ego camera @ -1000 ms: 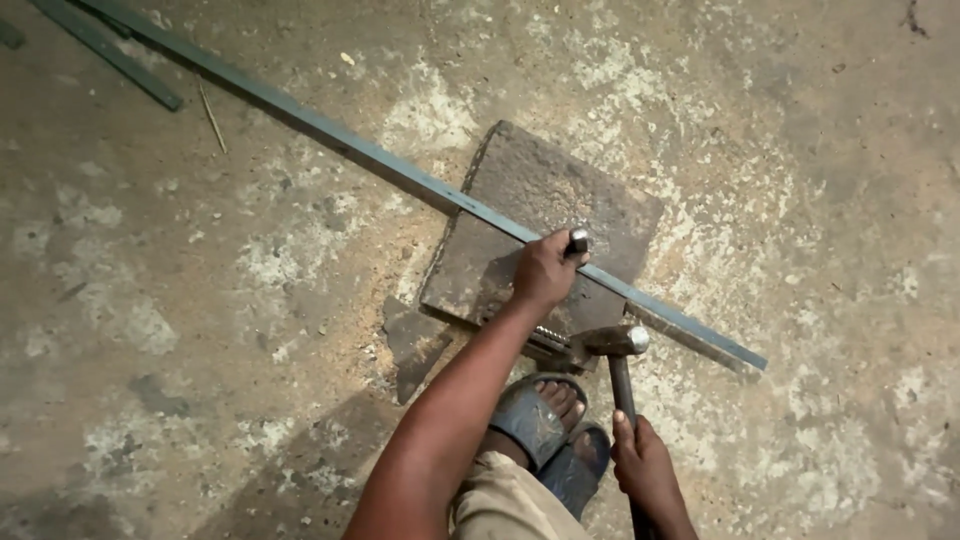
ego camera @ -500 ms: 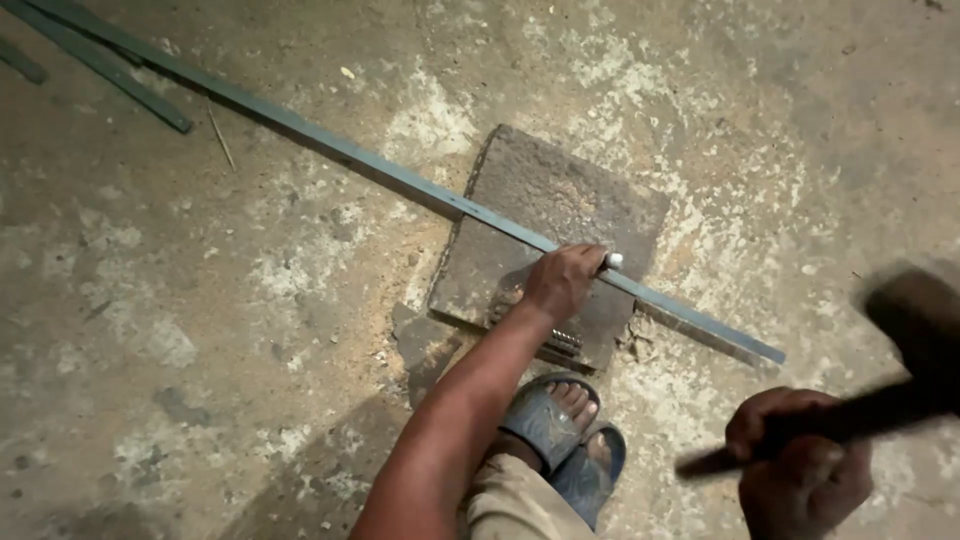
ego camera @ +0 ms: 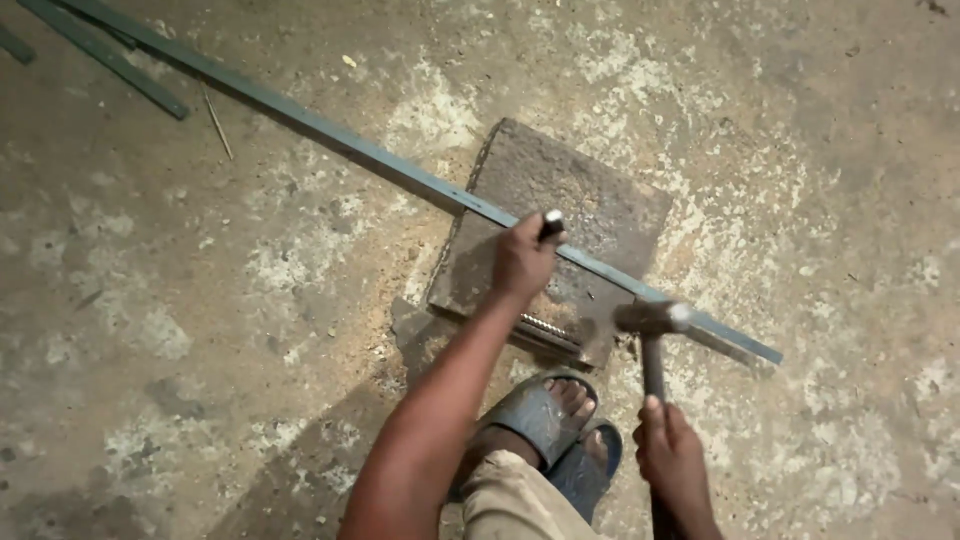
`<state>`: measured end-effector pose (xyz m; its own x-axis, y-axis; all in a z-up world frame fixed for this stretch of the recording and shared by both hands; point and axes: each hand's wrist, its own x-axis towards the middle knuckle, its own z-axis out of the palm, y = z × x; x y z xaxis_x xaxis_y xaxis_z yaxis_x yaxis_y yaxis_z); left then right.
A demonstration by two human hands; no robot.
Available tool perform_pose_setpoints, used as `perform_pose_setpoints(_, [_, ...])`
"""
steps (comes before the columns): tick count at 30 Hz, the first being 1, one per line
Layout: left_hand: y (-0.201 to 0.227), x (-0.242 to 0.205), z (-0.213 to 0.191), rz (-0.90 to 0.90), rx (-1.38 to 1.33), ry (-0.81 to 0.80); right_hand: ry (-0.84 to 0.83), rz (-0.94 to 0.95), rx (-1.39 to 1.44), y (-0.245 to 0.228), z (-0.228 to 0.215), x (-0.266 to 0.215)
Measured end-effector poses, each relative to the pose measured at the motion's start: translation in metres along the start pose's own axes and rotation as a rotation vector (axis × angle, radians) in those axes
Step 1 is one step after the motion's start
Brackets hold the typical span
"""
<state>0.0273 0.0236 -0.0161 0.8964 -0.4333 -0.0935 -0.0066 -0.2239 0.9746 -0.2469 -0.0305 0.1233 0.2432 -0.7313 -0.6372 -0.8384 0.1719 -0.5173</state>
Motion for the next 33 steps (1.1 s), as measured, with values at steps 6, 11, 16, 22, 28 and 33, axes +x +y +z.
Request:
perform_pose_setpoints(6, [0.006,0.003,-0.016,-0.011,-0.038,0.028,-0.074,-0.012,-0.151,0.061,0.011,0.026])
perform_pose_setpoints(11, [0.002,-0.002,0.003,-0.025,-0.033,-0.014,-0.114,0.075,-0.111,0.056,0.000,0.031])
perform_pose_setpoints(16, [0.003,-0.002,0.006,-0.017,-0.059,-0.043,-0.148,0.122,-0.123,0.054,0.001,0.035])
perform_pose_setpoints(22, [0.002,-0.001,0.008,-0.041,-0.017,-0.072,-0.132,0.088,-0.103,0.053,0.004,0.031])
perform_pose_setpoints(28, [0.001,-0.001,0.012,-0.061,0.000,-0.057,-0.143,0.065,-0.112,0.065,0.003,0.038])
perform_pose_setpoints(33, [0.003,-0.002,0.013,-0.042,0.020,-0.029,-0.131,0.050,-0.148,0.061,0.003,0.036])
